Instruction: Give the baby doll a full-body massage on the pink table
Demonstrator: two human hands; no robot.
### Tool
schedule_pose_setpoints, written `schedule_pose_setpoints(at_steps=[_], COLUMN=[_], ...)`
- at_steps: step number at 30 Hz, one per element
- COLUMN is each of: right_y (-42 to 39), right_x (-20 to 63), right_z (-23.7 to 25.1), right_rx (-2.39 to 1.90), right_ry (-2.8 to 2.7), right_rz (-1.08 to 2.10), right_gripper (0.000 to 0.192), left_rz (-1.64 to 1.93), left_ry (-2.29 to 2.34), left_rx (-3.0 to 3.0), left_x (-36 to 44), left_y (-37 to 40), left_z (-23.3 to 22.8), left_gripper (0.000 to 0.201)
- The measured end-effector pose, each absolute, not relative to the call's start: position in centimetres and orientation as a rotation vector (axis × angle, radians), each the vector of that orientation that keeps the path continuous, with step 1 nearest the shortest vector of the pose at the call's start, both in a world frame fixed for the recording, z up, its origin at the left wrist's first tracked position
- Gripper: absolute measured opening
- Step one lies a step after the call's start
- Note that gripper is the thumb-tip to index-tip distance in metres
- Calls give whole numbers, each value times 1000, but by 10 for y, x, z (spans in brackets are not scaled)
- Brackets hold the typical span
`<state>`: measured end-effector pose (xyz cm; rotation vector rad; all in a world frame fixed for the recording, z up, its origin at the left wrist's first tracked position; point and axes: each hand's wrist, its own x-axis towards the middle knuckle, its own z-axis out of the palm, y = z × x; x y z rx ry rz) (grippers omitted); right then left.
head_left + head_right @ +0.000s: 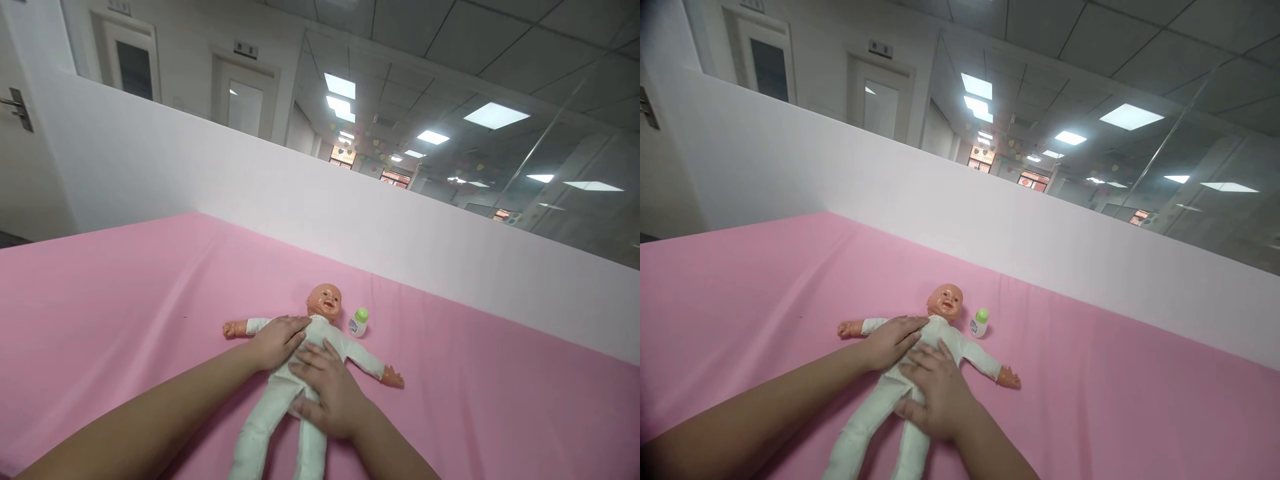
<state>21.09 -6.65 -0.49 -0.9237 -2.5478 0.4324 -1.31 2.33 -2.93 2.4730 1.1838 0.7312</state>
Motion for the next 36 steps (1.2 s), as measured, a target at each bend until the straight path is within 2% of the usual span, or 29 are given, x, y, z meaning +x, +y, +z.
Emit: schedule_pose_setpoints(at_steps=[7,15,20,24,29,36], right_y=[-27,-18,-19,-20,-20,-21], right_x=[240,253,254,254,254,254], right_z=[-20,-22,-19,-19,-21,-20], right_rx=[-1225,-1521,-1584,-1628,-1708,-1639], right_ry=[-2341,-2118,-2133,-2136,-2140,-2144], right_rz=[319,236,208,158,99,149], right_gripper=[55,47,46,45,45,47], left_rz=[725,787,892,794,600,583], left_ry=[1194,1144,627,325,453,788], left_rx=[2481,2539,2624,2585,2587,2600], left_x=[-13,-13,-3,5,5,3], left_y=[23,10,-22,-39,-32,-3], left_z=[-31,-20,-2,7,4,-11], left_gripper=[54,47,41,43,45,54])
